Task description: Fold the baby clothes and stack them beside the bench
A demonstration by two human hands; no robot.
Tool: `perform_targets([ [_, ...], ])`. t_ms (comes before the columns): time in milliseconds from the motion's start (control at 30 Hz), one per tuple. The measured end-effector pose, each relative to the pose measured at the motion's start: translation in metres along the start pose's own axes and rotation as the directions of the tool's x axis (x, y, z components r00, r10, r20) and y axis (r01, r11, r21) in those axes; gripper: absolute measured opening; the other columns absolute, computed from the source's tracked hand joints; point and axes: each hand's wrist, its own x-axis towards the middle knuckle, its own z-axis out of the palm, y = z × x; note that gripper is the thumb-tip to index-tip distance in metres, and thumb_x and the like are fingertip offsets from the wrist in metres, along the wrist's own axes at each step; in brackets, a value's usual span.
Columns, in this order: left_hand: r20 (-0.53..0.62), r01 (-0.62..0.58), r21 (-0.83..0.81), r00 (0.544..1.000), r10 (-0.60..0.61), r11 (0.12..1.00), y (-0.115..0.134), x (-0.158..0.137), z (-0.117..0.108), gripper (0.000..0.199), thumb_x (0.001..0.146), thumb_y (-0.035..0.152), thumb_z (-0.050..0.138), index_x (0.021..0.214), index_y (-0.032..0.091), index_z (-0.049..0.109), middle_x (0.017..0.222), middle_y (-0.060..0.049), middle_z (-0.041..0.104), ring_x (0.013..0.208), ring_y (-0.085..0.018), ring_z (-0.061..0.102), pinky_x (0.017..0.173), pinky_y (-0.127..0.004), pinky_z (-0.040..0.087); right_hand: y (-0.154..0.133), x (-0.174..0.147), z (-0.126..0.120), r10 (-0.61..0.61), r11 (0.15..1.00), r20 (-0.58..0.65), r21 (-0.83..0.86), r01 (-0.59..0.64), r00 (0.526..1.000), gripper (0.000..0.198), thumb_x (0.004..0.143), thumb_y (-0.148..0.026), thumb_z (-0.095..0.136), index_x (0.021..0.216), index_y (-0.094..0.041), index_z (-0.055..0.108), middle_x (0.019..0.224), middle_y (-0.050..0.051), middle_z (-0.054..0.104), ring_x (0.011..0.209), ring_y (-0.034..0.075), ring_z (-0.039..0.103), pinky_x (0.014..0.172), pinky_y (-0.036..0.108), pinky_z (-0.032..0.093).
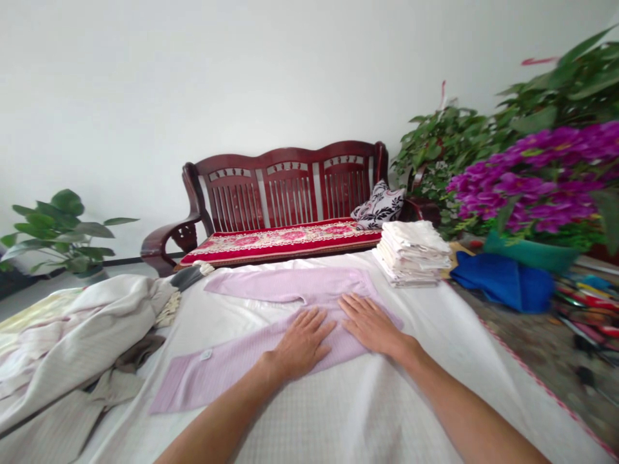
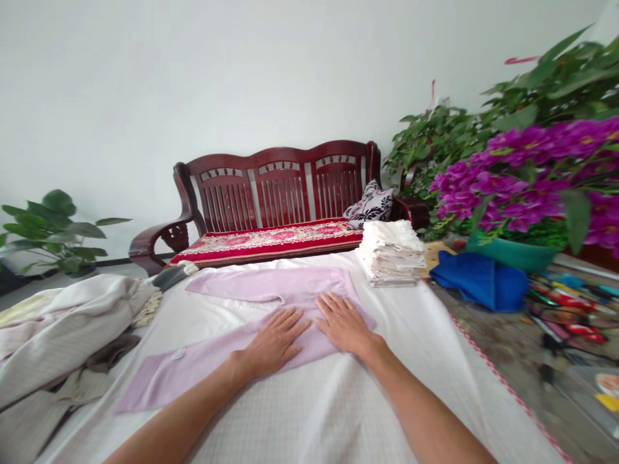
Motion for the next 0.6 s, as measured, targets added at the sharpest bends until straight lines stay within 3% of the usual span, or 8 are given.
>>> perform_targets([
  [100, 0.093, -0.055, -0.018, 0.994, 0.057, 0.998, 0.001, -0.006, -0.002, 0.051, 0.103, 0.049, 0.034, 0.153, 0.037, 0.035, 0.162, -0.007, 0.032, 0.148, -0.031, 0.029, 0.12, -0.056, 0.021, 0.022, 0.001, 0.002, 0.162, 0.987, 0.059, -0.01, -0.162, 0.985, 0.057, 0.1, -0.041, 0.033, 0.151, -0.018, 0.043, 0.159, 0.012, 0.038, 0.147, 0.029, 0.032, 0.119, 0.055, 0.026],
  [200, 0.13, -0.071, -0.05, 0.988, 0.077, 0.996, 0.005, -0.011, -0.008, 0.051, 0.104, 0.051, 0.03, 0.154, 0.042, 0.03, 0.164, -0.005, 0.029, 0.149, -0.033, 0.026, 0.119, -0.061, 0.016, 0.027, 0.003, -0.005, 0.28, 0.96, 0.032, -0.013, -0.28, 0.959, 0.057, 0.098, -0.037, 0.035, 0.151, -0.015, 0.043, 0.158, 0.015, 0.039, 0.147, 0.029, 0.032, 0.119, 0.057, 0.022],
  [267, 0.135, -0.067, -0.069, 0.988, 0.076, 0.995, 0.008, -0.012, -0.011, 0.051, 0.104, 0.05, 0.03, 0.154, 0.044, 0.03, 0.164, -0.005, 0.029, 0.15, -0.034, 0.026, 0.119, -0.062, 0.016, 0.019, 0.003, -0.01, 0.25, 0.968, -0.039, 0.014, -0.25, 0.967, 0.057, 0.097, -0.034, 0.038, 0.15, -0.014, 0.044, 0.157, 0.016, 0.04, 0.148, 0.03, 0.03, 0.121, 0.056, 0.02],
  [333, 0.134, -0.06, -0.081, 0.988, 0.071, 0.995, 0.009, -0.012, -0.011, 0.051, 0.103, 0.05, 0.032, 0.154, 0.043, 0.031, 0.164, -0.006, 0.03, 0.149, -0.034, 0.026, 0.119, -0.062, 0.017, 0.009, 0.002, -0.012, 0.124, 0.99, -0.087, 0.084, -0.117, 0.988, 0.056, 0.096, -0.03, 0.04, 0.149, -0.016, 0.045, 0.158, 0.014, 0.04, 0.148, 0.028, 0.029, 0.121, 0.053, 0.021],
  [433, 0.137, -0.025, -0.097, 0.99, 0.038, 0.995, 0.009, -0.012, -0.011, 0.055, 0.102, 0.052, 0.036, 0.155, 0.039, 0.032, 0.163, -0.007, 0.03, 0.15, -0.033, 0.026, 0.12, -0.061, 0.016, 0.003, -0.001, -0.013, -0.029, 0.984, -0.043, 0.174, 0.036, 0.999, 0.053, 0.094, -0.026, 0.043, 0.146, -0.019, 0.049, 0.157, 0.011, 0.043, 0.146, 0.026, 0.034, 0.12, 0.049, 0.028],
  [500, 0.138, 0.013, -0.105, 0.99, 0.001, 0.994, 0.009, -0.011, -0.01, 0.06, 0.1, 0.056, 0.039, 0.155, 0.036, 0.032, 0.164, -0.008, 0.03, 0.15, -0.033, 0.025, 0.12, -0.06, 0.015, 0.006, -0.003, -0.015, 0.0, 0.985, -0.012, 0.172, 0.002, 1.0, 0.049, 0.094, -0.023, 0.043, 0.142, -0.019, 0.054, 0.153, 0.012, 0.048, 0.143, 0.027, 0.039, 0.119, 0.05, 0.028],
  [600, 0.141, 0.053, -0.114, 0.989, -0.036, 0.992, 0.008, -0.01, -0.01, 0.068, 0.096, 0.061, 0.044, 0.156, 0.032, 0.031, 0.164, -0.01, 0.028, 0.151, -0.034, 0.024, 0.121, -0.059, 0.016, 0.015, -0.005, -0.024, 0.115, 0.976, -0.077, 0.193, -0.098, 0.99, 0.045, 0.088, -0.016, 0.048, 0.13, -0.018, 0.063, 0.141, 0.012, 0.06, 0.134, 0.026, 0.049, 0.115, 0.046, 0.033],
])
